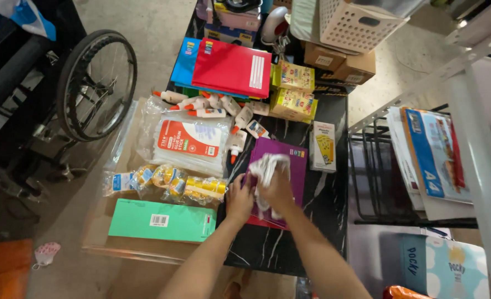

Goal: Wiping down notebook covers with a cloth and organizing them on a workspace.

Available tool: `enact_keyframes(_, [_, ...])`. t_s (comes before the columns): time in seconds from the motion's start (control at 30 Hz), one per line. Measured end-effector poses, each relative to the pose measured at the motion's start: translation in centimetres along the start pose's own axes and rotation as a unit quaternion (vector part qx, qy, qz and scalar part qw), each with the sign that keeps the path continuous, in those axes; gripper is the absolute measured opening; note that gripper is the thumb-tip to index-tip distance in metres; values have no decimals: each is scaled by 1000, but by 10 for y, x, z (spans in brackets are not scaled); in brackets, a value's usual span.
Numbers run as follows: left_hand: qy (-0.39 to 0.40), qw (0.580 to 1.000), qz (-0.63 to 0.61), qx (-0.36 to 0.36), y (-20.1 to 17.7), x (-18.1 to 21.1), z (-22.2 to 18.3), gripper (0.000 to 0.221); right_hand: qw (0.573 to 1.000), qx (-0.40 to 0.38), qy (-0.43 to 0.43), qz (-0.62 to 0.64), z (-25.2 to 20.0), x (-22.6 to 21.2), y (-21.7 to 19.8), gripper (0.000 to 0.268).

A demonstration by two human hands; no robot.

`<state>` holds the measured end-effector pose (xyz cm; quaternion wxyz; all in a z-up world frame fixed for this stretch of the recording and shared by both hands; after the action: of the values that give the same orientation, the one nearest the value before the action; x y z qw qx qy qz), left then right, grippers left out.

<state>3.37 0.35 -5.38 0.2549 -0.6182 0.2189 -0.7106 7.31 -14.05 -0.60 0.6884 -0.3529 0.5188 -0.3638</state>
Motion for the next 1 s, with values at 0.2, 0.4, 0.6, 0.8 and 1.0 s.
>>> enact_keyframes(0.2, [10, 999, 15, 28, 1, 0, 1, 58, 995, 26, 59, 77, 63, -19, -24, 49])
enact_keyframes(0.4, [-2, 1000, 19, 3, 3, -2, -2, 63, 998, -16, 16, 63, -36, -28, -34, 56])
enact_keyframes(0.6, [-19, 999, 21, -21, 1, 5, 4, 64, 997, -62, -33, 30, -9, -23, -17, 49])
enact_keyframes(0.8, [9, 999, 33, 27, -5, 9, 2, 54, 997, 83, 9, 4, 73, -36, -25, 41])
enact_keyframes(1.0, [1, 998, 64, 5, 4, 3, -1, 59, 996, 93, -1, -7, -20, -24, -21, 55])
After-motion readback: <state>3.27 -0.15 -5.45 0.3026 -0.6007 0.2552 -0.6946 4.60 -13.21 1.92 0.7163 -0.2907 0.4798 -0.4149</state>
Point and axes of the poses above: each hand's wrist, its own z-axis towards the middle knuckle, its own y-axis out of the palm, x = y × z, the point moved 8 cm from there along z, towards the middle knuckle, and after that the axes turned 5 degrees about -z, right-handed, at the moved point
